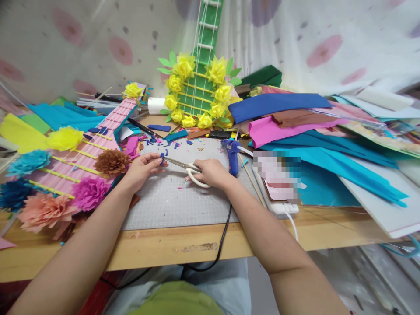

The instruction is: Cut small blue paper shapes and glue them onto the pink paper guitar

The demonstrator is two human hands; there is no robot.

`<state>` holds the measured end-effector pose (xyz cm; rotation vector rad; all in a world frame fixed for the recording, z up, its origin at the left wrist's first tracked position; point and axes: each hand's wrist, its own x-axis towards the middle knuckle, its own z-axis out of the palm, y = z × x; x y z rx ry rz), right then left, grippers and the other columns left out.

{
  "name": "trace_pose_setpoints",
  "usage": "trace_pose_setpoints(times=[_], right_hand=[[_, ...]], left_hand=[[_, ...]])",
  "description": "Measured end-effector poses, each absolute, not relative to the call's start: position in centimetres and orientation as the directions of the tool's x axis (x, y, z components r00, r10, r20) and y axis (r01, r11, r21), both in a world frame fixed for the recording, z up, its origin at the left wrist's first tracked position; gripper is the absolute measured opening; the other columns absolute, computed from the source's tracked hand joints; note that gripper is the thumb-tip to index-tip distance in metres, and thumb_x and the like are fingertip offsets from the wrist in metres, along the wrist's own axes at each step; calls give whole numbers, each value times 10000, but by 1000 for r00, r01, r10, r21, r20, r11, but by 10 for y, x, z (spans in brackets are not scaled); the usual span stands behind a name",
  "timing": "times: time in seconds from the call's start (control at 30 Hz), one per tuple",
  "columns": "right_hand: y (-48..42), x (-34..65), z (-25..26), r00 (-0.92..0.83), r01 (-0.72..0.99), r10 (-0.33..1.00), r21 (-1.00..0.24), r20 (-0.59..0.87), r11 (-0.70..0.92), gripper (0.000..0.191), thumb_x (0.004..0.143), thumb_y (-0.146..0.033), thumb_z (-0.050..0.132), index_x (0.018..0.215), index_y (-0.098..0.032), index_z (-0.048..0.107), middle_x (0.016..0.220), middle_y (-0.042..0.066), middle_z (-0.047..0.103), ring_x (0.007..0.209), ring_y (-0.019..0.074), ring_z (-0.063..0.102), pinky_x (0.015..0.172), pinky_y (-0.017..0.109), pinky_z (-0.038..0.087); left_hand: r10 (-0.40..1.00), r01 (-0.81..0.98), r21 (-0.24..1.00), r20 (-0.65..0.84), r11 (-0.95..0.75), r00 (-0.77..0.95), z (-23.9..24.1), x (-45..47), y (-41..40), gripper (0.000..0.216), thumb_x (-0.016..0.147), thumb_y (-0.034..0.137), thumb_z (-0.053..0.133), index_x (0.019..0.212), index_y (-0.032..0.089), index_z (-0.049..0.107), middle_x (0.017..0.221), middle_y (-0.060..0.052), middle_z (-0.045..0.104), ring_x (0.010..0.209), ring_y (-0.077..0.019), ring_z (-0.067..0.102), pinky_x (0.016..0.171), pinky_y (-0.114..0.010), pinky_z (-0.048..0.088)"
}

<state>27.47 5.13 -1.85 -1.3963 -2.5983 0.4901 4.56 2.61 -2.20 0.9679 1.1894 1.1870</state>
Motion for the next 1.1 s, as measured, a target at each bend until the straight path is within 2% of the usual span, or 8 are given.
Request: trace_pose_setpoints(times=[0.8, 1.1], right_hand=[[48, 275, -14, -561, 794, 826, -319, -54, 518, 478, 718, -648, 525, 841, -191, 585, 753, 45, 634, 646, 152, 513, 545, 232, 250], [50, 275, -15, -554, 793, 831, -334, -48, 509, 479, 721, -653, 517, 814, -190, 598, 711, 38, 628, 608, 139, 490, 541, 230, 242]], left_hand=[[988, -216, 967, -149, 137, -44, -23, 47, 27, 285, 601, 224, 728, 813, 114, 572, 694, -32, 656, 716, -175, 666, 617, -276, 534], [989, -214, 968, -142, 132, -34, -21, 48, 26, 277, 618, 203, 714, 830, 116, 559, 684, -24, 656, 723, -177, 676, 608, -257, 534]])
